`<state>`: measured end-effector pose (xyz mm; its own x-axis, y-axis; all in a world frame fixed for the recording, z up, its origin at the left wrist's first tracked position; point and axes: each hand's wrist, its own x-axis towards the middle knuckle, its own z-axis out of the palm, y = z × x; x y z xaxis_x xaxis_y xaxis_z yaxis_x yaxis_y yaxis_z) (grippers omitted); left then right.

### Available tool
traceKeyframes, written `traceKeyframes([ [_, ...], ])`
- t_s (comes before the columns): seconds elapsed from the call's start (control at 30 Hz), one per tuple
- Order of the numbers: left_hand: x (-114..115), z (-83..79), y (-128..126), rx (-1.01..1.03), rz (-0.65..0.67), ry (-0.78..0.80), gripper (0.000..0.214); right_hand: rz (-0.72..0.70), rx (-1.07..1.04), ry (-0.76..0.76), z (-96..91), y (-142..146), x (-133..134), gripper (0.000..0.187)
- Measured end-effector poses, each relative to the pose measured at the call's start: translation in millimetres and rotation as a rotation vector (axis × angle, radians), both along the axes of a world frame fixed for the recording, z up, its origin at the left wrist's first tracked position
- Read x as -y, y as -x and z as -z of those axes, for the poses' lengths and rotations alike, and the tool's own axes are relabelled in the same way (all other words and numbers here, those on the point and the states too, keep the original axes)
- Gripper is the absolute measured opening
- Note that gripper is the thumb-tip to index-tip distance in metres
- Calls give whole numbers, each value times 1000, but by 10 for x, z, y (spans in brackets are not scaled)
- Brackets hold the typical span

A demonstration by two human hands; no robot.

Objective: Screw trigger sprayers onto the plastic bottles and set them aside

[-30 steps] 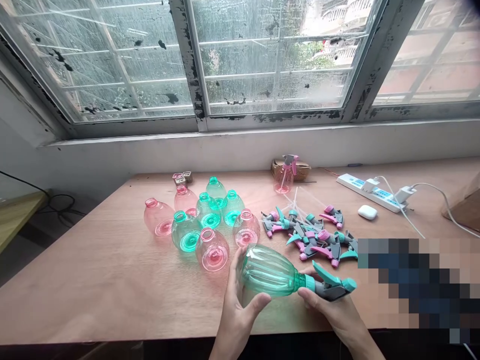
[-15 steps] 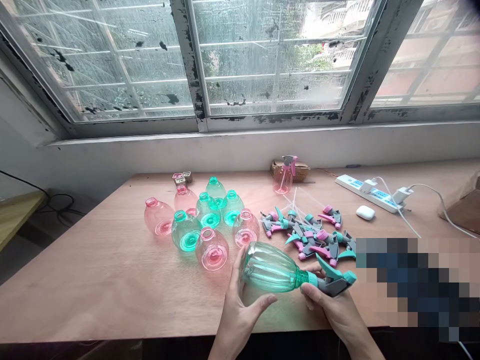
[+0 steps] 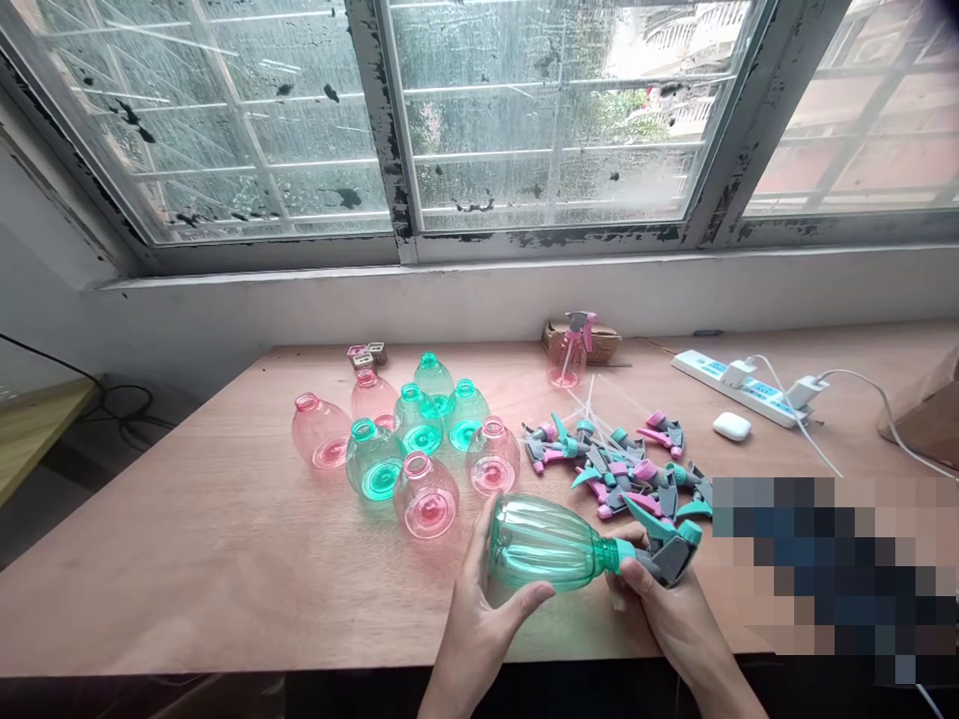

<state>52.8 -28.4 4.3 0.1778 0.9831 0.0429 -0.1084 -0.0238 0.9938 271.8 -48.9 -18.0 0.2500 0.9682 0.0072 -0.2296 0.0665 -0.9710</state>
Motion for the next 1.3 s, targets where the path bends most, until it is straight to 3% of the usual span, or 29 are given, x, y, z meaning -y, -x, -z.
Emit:
traceKeyframes([
  [0.27,31,-64,-30,55,0,26,101,15,-9,19,-54,49,11,39],
  [0.57,56,-11,6,101,73,32,117,-25,-25,43,-14,14,30,38],
  [0.73,33,-75,-14,70,79,59,103,-10,-44,35,-8,16,36,36],
  [0.93,40,-43,-13,-17,64,5,95,29,-110,4,-29,33,31,33],
  [1.17,44,-20,-3,103,97,44,101,28,-65,20,-15,33,41,35],
  [1.3,33,-34,-5,49,94,57,81,20,-31,40,-22,25,40,35],
])
